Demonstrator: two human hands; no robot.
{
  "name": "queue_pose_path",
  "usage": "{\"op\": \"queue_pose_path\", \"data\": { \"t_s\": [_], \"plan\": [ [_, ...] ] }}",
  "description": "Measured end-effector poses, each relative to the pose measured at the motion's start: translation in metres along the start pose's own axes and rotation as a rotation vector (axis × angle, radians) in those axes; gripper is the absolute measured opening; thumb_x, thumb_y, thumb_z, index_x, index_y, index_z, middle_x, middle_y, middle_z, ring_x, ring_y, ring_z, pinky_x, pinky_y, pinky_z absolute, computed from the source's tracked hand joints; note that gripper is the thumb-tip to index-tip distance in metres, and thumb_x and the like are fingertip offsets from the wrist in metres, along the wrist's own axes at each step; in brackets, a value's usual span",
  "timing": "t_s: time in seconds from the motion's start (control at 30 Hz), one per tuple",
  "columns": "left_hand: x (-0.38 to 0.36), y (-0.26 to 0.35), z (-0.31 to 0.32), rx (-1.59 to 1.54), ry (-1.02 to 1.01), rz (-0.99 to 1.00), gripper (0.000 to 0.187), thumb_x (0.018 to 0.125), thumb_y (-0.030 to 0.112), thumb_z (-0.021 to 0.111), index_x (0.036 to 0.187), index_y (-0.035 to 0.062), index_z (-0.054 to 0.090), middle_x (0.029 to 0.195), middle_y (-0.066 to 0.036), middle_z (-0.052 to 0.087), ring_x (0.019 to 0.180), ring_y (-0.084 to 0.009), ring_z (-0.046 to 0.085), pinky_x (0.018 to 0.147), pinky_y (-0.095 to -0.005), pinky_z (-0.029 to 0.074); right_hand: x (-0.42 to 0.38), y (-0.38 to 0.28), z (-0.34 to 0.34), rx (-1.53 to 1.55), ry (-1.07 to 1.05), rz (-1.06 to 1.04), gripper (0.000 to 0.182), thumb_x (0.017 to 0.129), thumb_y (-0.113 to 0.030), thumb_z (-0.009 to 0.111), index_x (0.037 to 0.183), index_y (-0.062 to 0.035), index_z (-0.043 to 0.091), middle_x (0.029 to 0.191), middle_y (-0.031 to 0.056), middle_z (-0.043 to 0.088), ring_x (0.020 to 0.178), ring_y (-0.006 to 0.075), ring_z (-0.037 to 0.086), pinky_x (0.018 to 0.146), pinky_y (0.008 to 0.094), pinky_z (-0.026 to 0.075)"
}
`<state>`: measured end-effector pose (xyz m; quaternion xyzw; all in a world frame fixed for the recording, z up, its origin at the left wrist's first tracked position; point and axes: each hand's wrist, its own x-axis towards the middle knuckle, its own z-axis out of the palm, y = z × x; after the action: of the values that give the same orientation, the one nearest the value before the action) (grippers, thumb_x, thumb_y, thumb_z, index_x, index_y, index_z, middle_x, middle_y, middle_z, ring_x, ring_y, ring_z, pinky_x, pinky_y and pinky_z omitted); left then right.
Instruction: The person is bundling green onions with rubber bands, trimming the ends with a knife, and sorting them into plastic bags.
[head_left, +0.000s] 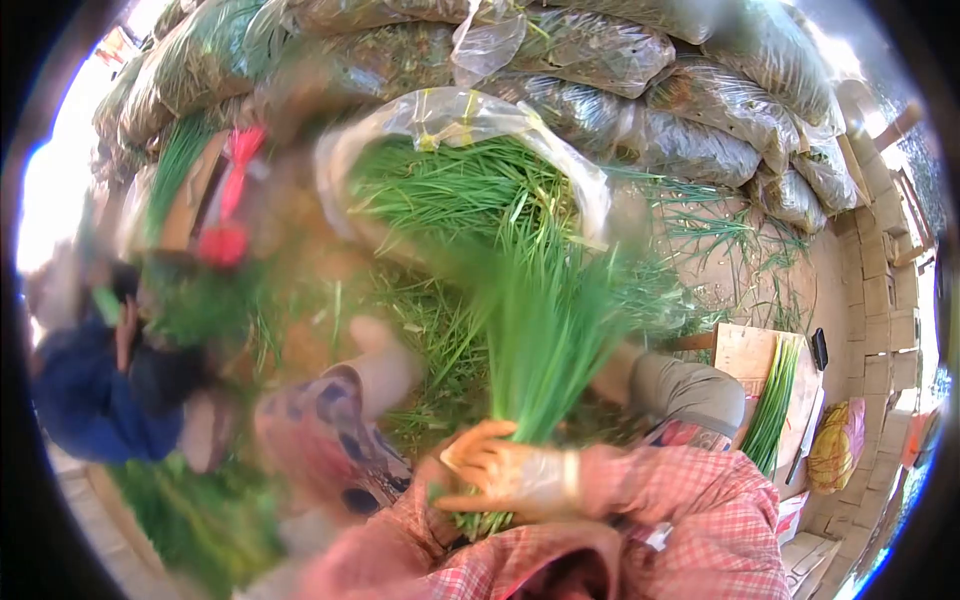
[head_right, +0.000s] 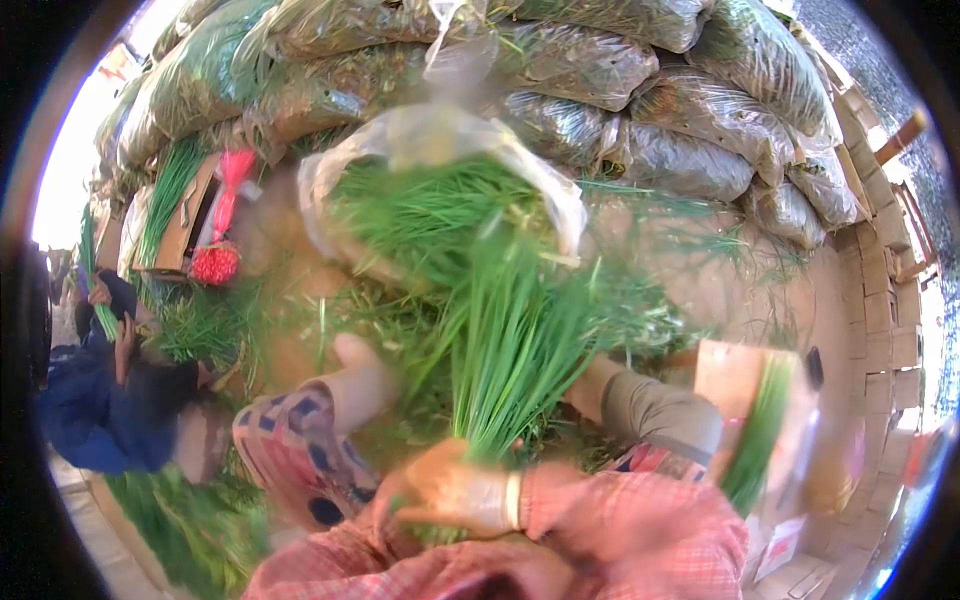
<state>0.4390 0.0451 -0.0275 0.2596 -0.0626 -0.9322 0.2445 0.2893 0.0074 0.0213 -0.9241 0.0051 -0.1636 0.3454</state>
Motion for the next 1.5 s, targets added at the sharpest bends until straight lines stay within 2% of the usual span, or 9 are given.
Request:
{"op": "queue_pose_path", "data": {
  "t_s": [0.13,0.23,0.43,0.63,0.77,0.87,1.1,1.23,1.5],
  "plan": [
    [0.019,0.005,-0.004,0.023,-0.002,-0.058,0.069,0.075,0.042,0.06,0.125,-0.0018,0.041,0.119,-0.02,0.049,0.097,-0.0257,0.056,0.082,-0.0335,0.047,-0.009,0.055,-0.107,0.393,0.284,0.302,0.049,0.07,-0.015,0.067,0.117,-0.0121,0.053,0.108,0.0135,0.053,0.096,0.0275,0.055,0.083,0.0396,0.046],
    [0.016,0.022,0.018,-0.167,-0.123,-0.017,0.067,0.073,0.036,0.061,0.123,-0.004,0.041,0.115,-0.02,0.052,0.094,-0.0249,0.057,0.079,-0.0308,0.049,-0.052,0.183,-0.15,0.245,0.7,1.221,0.022,0.076,-0.017,0.062,0.096,-0.0079,0.066,0.076,0.0102,0.064,0.074,0.0215,0.061,0.07,0.0324,0.049],
    [-0.006,0.027,-0.011,-0.228,-0.074,-0.124,0.06,0.073,0.016,0.062,0.126,-0.0031,0.039,0.108,-0.021,0.056,0.097,-0.029,0.057,0.086,-0.038,0.046,-0.053,0.327,-0.14,0.173,0.749,1.649,0.042,0.072,-0.037,0.067,0.097,-0.0034,0.065,0.094,0.0127,0.064,0.082,0.0234,0.06,0.074,0.0314,0.047],
    [-0.035,0.007,-0.036,-0.014,0.182,-0.211,0.057,0.076,0.021,0.063,0.124,-0.0008,0.042,0.106,-0.016,0.058,0.092,-0.0268,0.059,0.082,-0.0369,0.048,-0.036,0.381,-0.114,-0.09,0.064,1.558,0.042,0.074,-0.034,0.066,0.1,-0.0016,0.062,0.085,0.0106,0.062,0.08,0.0212,0.059,0.069,0.031,0.047],
    [-0.07,0.007,-0.036,-0.027,0.27,-0.258,0.057,0.076,0.022,0.063,0.124,-0.0007,0.042,0.105,-0.016,0.058,0.091,-0.0264,0.06,0.082,-0.0367,0.049,-0.065,0.417,-0.104,0.152,0.484,1.641,0.024,0.077,-0.023,0.065,0.087,-0.0018,0.06,0.06,0.0086,0.054,0.046,0.0182,0.048,0.043,0.0332,0.041],
    [-0.099,-0.003,-0.032,-0.019,0.324,-0.27,0.057,0.076,0.022,0.063,0.124,-0.0006,0.042,0.105,-0.015,0.058,0.091,-0.0261,0.06,0.081,-0.0366,0.049,-0.093,0.406,-0.115,0.424,0.755,1.775,0.034,0.075,-0.028,0.065,0.09,0.0008,0.061,0.073,0.0129,0.062,0.066,0.0226,0.06,0.059,0.0336,0.048],
    [-0.141,-0.028,-0.016,-0.008,0.36,-0.244,0.056,0.077,0.023,0.062,0.124,-0.0005,0.042,0.104,-0.015,0.059,0.09,-0.0253,0.06,0.081,-0.0362,0.049,-0.128,0.312,-0.145,-0.339,0.656,1.68,0.043,0.076,-0.043,0.059,0.09,-0.0025,0.065,0.085,0.018,0.064,0.084,0.0284,0.063,0.072,0.0357,0.049],
    [-0.143,-0.028,-0.013,-0.005,0.382,-0.209,0.056,0.077,0.024,0.062,0.124,-0.0004,0.042,0.104,-0.015,0.059,0.089,-0.0249,0.06,0.08,-0.036,0.049,-0.055,0.26,-0.086,0.528,0.165,1.593,0.049,0.078,-0.054,0.057,0.084,-0.006,0.066,0.07,0.0042,0.064,0.049,0.0147,0.053,0.051,0.0291,0.045],
    [-0.163,-0.03,-0.009,-0.007,0.476,-0.171,0.056,0.077,0.025,0.061,0.124,-0.0003,0.042,0.103,-0.014,0.059,0.088,-0.0241,0.06,0.079,-0.0356,0.049,0.0,0.25,0.0,1.44,0.478,1.49,0.032,0.081,-0.037,0.061,0.089,-0.0056,0.064,0.049,-0.0048,0.038,0.037,0.0064,0.029,0.036,0.0222,0.021]
  ]
}}
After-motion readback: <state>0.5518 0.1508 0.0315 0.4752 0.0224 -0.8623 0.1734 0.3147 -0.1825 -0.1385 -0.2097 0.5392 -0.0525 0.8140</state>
